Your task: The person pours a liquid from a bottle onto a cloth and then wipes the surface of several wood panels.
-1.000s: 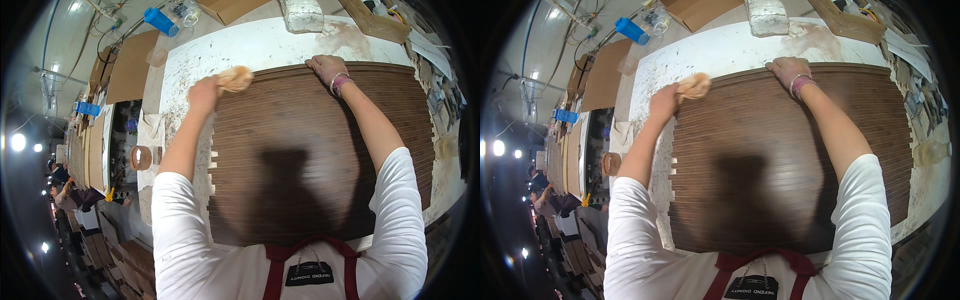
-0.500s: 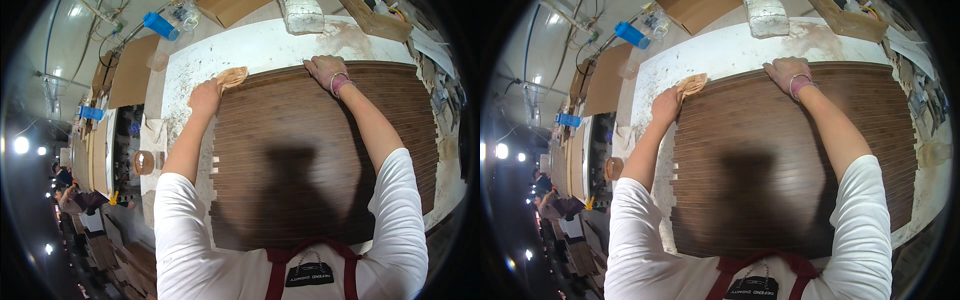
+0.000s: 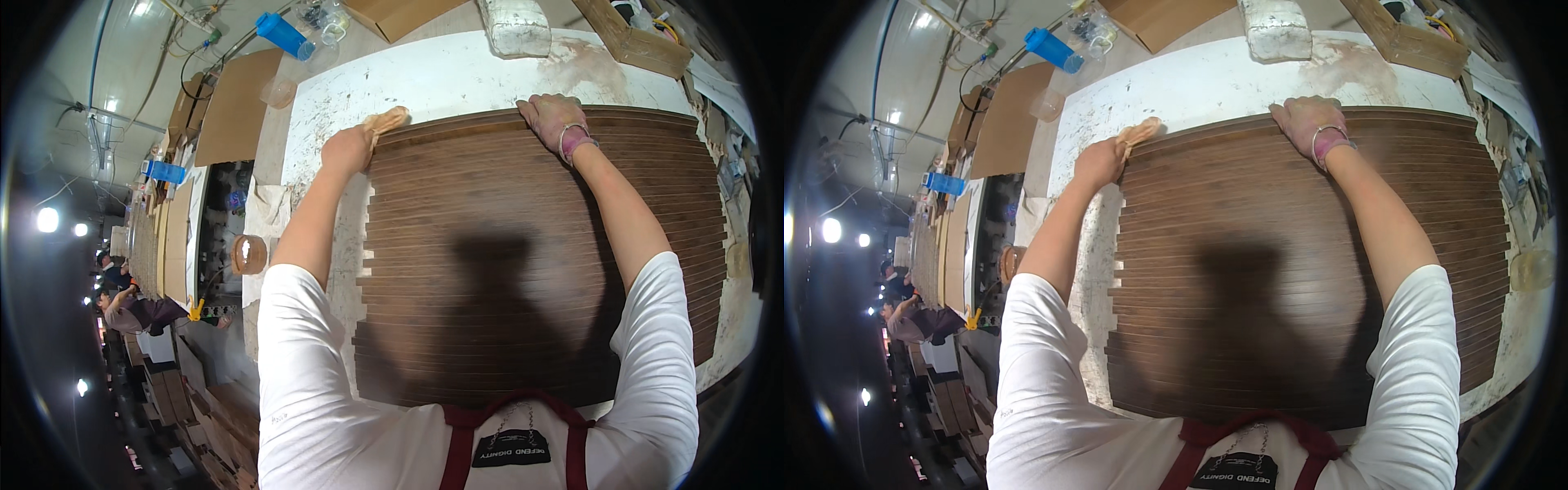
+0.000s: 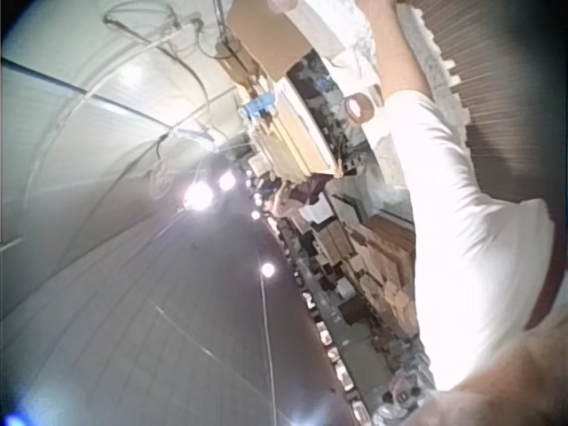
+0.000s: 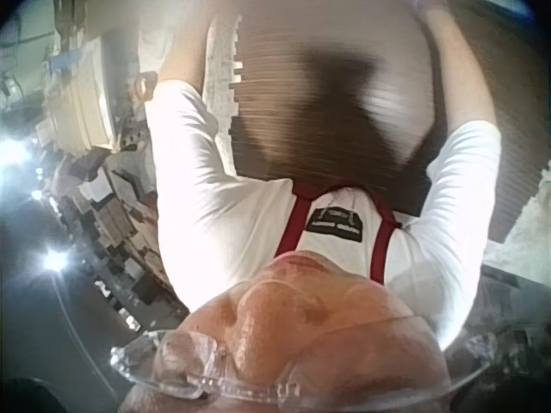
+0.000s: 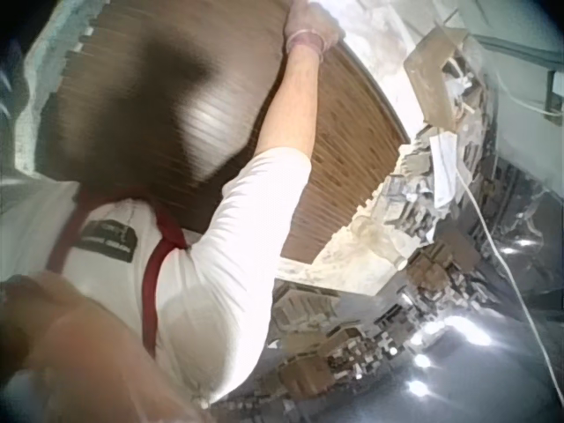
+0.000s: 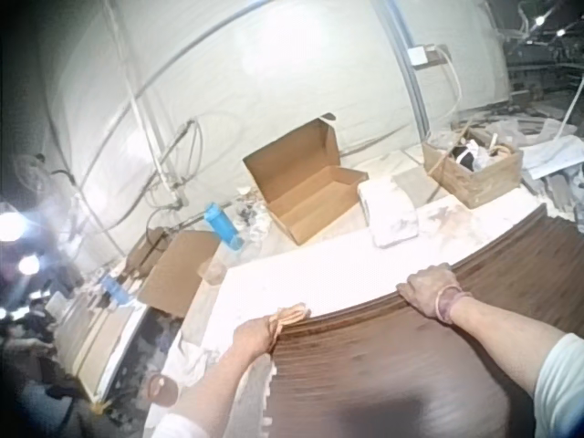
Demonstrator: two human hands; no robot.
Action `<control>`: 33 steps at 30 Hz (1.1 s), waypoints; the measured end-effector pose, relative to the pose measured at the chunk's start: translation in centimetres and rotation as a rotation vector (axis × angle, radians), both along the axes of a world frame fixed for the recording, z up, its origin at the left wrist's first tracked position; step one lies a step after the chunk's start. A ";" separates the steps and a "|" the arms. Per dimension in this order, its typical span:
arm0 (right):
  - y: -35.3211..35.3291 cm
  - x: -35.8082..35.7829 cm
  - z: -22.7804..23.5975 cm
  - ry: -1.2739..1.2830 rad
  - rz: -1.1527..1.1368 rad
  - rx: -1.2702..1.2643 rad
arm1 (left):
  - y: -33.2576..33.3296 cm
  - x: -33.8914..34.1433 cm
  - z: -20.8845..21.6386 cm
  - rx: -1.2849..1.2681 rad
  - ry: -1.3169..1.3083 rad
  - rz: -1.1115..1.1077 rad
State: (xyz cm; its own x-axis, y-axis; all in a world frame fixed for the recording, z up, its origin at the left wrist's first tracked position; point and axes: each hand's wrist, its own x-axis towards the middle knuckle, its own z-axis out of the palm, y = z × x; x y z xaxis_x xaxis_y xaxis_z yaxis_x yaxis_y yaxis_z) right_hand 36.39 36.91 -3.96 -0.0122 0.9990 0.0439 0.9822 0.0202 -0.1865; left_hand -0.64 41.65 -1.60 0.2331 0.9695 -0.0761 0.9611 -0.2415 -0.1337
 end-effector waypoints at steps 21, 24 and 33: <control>-0.5 0.0 1.1 -0.007 -0.037 -0.080 | -1.9 13.5 -2.1 0.107 -0.303 -0.201; -0.3 0.5 0.4 -0.025 -0.011 -0.080 | -0.4 8.8 -1.5 0.019 -0.148 0.026; -0.1 -0.4 0.7 -0.008 -0.013 -0.072 | -0.5 9.1 -2.6 0.282 -0.514 -0.129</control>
